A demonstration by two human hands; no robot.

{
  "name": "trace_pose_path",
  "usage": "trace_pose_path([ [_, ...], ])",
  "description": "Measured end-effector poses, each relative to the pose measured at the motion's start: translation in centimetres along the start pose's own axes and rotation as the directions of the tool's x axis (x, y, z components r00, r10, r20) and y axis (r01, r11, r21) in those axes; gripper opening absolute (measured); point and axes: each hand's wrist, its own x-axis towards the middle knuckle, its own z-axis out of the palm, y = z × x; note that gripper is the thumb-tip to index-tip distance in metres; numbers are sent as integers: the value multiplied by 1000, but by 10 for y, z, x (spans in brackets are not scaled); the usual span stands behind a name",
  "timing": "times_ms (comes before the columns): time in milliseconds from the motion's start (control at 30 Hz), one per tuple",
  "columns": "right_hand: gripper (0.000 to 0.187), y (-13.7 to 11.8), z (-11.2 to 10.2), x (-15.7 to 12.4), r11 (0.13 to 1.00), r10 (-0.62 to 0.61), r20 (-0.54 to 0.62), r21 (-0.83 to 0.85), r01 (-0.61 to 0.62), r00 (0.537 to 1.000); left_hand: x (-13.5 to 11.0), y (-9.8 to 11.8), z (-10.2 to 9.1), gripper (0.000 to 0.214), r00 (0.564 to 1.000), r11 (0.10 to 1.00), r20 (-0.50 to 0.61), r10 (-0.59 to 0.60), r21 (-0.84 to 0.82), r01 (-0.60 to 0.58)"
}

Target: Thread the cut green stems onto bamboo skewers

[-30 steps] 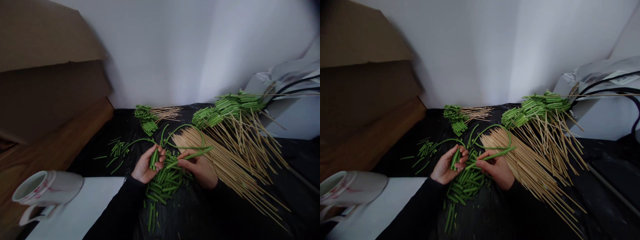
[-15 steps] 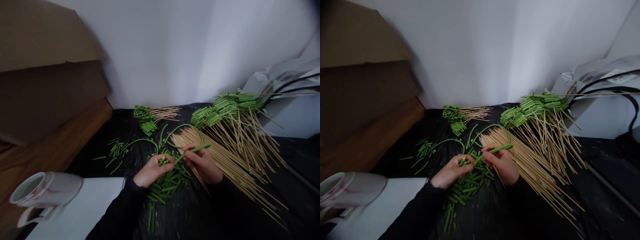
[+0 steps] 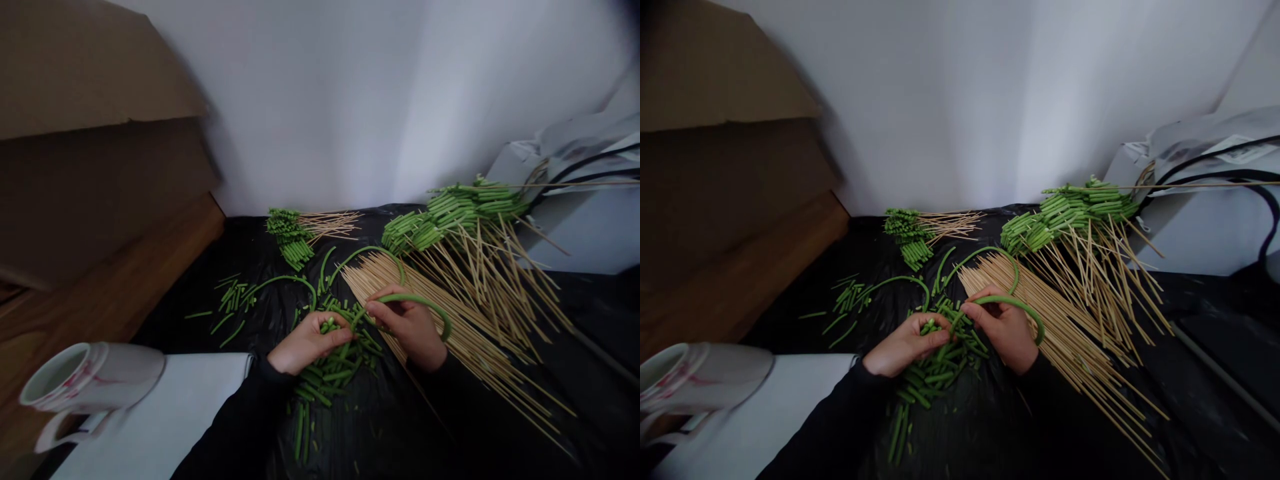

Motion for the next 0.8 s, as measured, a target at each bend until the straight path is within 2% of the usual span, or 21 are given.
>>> trace_pose_path([
  [133,25,2,0,-1,1000,-6,33,-18,6,999,-1,3,1,31,999,999,-22,34,13,-34],
  [300,21,1,2,-3,987,-85,38,-133,89,996,-2,5,4,24,991,993,-69,114,35,-111],
  [500,20,2,1,-3,980,-94,54,-171,102,994,-1,5,5,22,978,974,-104,179,157,-161],
  [667,22,7,1,-2,983,-77,50,-163,84,996,-4,9,5,23,952,925,-54,302,260,-278],
  [733,26,8,0,-1,993,-37,45,-107,42,998,-4,9,6,25,940,922,-63,337,223,-315],
  [800,29,8,-1,-1,998,14,51,-62,-11,999,-4,6,8,27,943,949,-117,312,86,-303],
])
